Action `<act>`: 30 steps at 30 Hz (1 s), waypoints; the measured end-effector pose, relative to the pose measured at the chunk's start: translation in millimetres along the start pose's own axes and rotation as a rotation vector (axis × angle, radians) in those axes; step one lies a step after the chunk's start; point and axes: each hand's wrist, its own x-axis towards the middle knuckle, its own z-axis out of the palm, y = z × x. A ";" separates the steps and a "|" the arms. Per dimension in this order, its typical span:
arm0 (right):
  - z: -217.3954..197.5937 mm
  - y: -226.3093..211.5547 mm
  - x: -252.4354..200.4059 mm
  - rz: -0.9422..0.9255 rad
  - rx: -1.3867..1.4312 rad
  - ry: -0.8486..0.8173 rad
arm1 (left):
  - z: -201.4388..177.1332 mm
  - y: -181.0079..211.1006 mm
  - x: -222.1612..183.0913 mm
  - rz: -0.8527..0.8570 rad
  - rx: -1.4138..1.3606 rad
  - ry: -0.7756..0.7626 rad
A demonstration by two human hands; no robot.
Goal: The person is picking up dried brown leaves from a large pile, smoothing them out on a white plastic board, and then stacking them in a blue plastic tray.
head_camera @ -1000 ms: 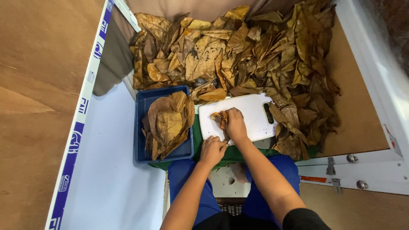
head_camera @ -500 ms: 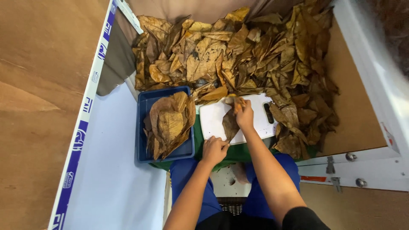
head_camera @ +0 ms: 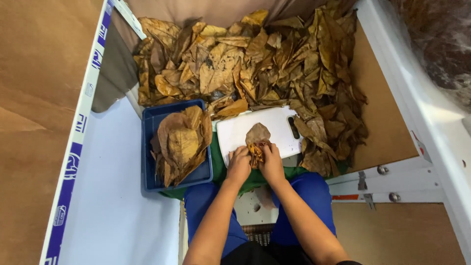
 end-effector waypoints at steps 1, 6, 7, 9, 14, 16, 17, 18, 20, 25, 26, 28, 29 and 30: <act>10.1 10.3 3.5 -0.002 0.002 0.002 | 3.1 -1.2 -0.9 0.001 0.003 0.002; 44.7 49.8 31.1 0.040 -0.058 0.004 | 21.7 -9.4 -4.0 0.003 -0.004 0.044; 44.2 49.8 42.9 0.038 -0.057 0.004 | 19.5 -11.1 -1.0 0.002 -0.002 0.046; 42.1 53.5 52.9 0.072 -0.023 0.029 | 21.0 -9.0 -5.7 -0.009 -0.004 0.037; 44.9 65.0 85.7 0.077 -0.003 0.083 | 17.5 -9.3 -4.4 -0.004 -0.009 0.040; 39.4 61.8 95.3 0.093 0.032 0.091 | 24.6 -14.1 -4.7 -0.006 0.019 0.030; 34.5 57.4 99.2 0.100 -0.007 0.095 | 28.8 -16.7 -4.9 -0.006 0.011 0.022; 29.0 52.9 103.7 0.107 -0.046 0.103 | 32.7 -19.4 -4.2 -0.003 0.004 0.015; 24.1 51.0 110.6 0.120 -0.055 0.088 | 34.1 -20.3 -2.5 -0.004 0.011 0.014; 4.1 41.9 112.5 0.170 0.036 0.033 | 22.1 -19.0 1.0 0.020 0.021 0.018; -2.2 40.9 106.3 0.211 0.208 0.070 | 20.6 -18.5 0.9 0.046 0.051 0.012; -14.0 33.5 88.8 0.249 0.378 0.106 | 9.0 -10.0 -3.8 0.070 0.079 0.008; -19.7 26.9 78.0 0.211 0.419 0.125 | -1.3 -1.9 -8.0 0.131 0.090 0.039; -26.6 20.6 71.1 0.171 0.460 0.153 | -12.9 5.2 -7.4 0.201 0.103 0.074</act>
